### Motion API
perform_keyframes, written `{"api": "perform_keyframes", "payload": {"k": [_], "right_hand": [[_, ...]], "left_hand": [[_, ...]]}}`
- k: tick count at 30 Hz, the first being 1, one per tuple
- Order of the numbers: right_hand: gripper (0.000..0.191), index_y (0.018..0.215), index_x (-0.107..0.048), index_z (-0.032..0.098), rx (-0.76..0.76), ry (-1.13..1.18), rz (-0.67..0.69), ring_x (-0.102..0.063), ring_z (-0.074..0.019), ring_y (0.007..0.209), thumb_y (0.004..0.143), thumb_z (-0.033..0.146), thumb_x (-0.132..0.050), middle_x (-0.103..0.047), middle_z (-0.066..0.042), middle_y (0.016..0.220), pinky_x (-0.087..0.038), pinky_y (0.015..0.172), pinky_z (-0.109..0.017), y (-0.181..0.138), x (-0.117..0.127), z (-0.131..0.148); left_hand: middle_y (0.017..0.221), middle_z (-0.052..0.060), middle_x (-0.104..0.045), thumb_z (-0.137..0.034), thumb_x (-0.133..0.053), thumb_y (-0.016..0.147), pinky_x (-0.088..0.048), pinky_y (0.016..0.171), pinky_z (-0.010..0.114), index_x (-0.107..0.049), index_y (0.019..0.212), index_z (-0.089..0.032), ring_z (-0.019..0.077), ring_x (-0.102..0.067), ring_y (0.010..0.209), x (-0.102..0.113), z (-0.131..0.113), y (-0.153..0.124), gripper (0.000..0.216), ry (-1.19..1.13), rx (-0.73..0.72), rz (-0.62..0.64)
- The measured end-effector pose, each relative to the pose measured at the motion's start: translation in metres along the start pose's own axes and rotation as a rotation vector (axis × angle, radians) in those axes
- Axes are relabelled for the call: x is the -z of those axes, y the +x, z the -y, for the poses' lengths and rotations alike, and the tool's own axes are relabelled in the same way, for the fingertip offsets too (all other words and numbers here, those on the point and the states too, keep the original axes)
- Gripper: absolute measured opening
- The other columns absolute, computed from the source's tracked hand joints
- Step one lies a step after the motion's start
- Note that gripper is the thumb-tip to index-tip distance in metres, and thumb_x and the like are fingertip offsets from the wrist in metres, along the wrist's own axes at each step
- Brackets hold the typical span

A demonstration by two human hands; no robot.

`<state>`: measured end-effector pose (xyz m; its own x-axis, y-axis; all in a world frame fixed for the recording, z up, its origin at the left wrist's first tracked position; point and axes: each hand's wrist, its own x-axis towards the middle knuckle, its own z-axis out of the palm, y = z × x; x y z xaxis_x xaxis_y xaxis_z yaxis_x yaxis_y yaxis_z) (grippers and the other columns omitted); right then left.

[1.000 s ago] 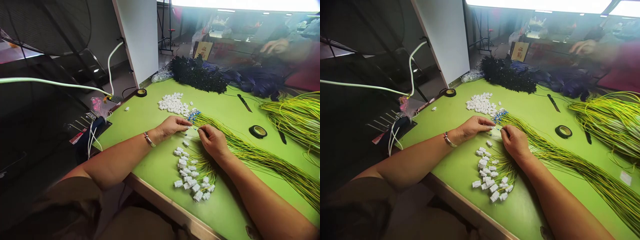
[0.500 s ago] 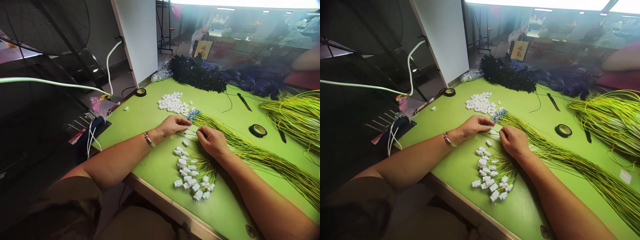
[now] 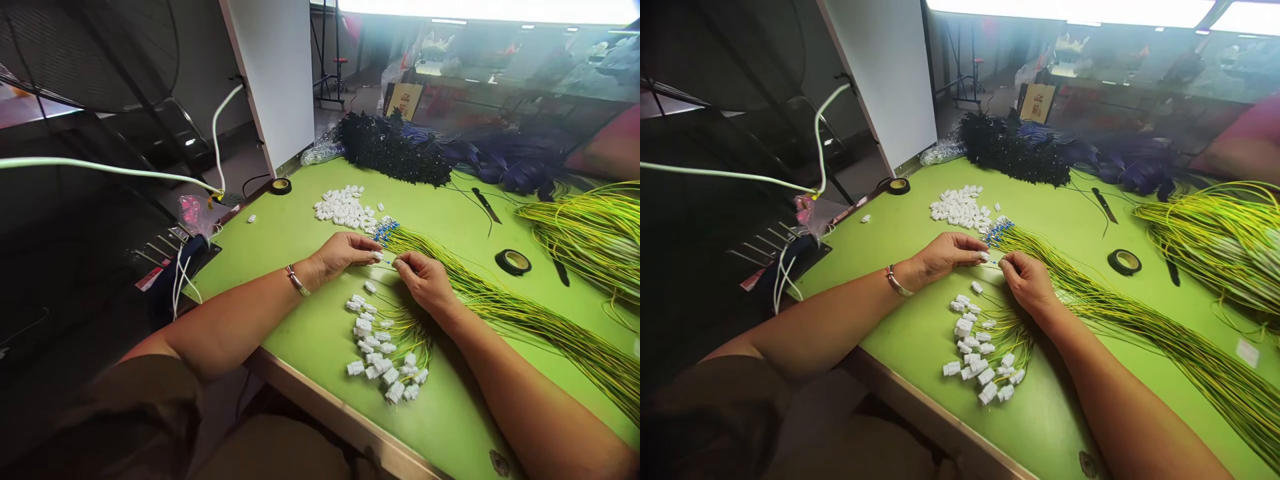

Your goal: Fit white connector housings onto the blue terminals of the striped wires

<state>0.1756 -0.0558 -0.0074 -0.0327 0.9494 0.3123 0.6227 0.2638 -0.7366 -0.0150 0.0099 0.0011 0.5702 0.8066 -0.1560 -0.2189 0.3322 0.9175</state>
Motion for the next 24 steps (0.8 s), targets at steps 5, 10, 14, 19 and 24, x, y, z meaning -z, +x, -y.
{"api": "perform_keyframes", "payload": {"k": [5,10,14,19,24], "right_hand": [[0.021,0.071,-0.06,0.018,-0.038,0.085,-0.018,-0.045,-0.0117,0.056,0.082,0.035,-0.056,-0.053,0.001,0.061,-0.037,0.056,-0.026,0.0,-0.0005,0.0027],[0.02,0.07,-0.06,0.018,-0.063,0.107,-0.034,-0.043,-0.0113,0.054,0.082,0.034,-0.057,-0.052,0.002,0.058,-0.037,0.055,-0.026,-0.001,-0.0021,0.0044],[0.019,0.07,-0.06,0.018,-0.033,0.07,-0.035,-0.046,-0.0117,0.055,0.082,0.032,-0.057,-0.055,0.001,0.059,-0.038,0.056,-0.026,-0.0016,-0.0021,0.0047],[0.018,0.07,-0.059,0.019,-0.005,0.06,-0.009,-0.048,-0.012,0.055,0.083,0.032,-0.056,-0.055,0.001,0.059,-0.039,0.057,-0.026,-0.0032,-0.0024,0.0053],[0.018,0.074,-0.062,0.019,-0.012,0.079,0.037,-0.047,-0.0124,0.057,0.083,0.034,-0.057,-0.055,0.001,0.061,-0.039,0.058,-0.027,-0.003,-0.0044,0.0045]], "left_hand": [[0.077,0.005,-0.07,-0.016,-0.087,0.052,-0.053,0.082,0.031,-0.072,0.08,-0.009,0.0113,-0.066,0.07,0.0006,0.001,0.0016,0.033,-0.028,-0.014,-0.008],[0.074,0.004,-0.07,-0.016,-0.086,0.052,-0.052,0.082,0.031,-0.072,0.077,-0.009,0.0101,-0.063,0.069,-0.0014,0.0018,0.0006,0.029,0.083,-0.12,-0.042],[0.075,0.004,-0.07,-0.015,-0.084,0.054,-0.051,0.079,0.029,-0.072,0.076,-0.009,0.0102,-0.062,0.07,-0.0036,0.0039,-0.0002,0.026,0.117,-0.148,-0.054],[0.072,0.004,-0.07,-0.011,-0.08,0.055,-0.051,0.076,0.029,-0.071,0.075,-0.009,0.0108,-0.063,0.068,-0.0042,0.0042,0.0,0.022,0.085,-0.11,-0.057],[0.069,0.003,-0.068,-0.01,-0.081,0.055,-0.052,0.076,0.03,-0.069,0.074,-0.009,0.0106,-0.063,0.066,-0.0022,0.0,0.0001,0.022,0.073,-0.107,-0.05]]}}
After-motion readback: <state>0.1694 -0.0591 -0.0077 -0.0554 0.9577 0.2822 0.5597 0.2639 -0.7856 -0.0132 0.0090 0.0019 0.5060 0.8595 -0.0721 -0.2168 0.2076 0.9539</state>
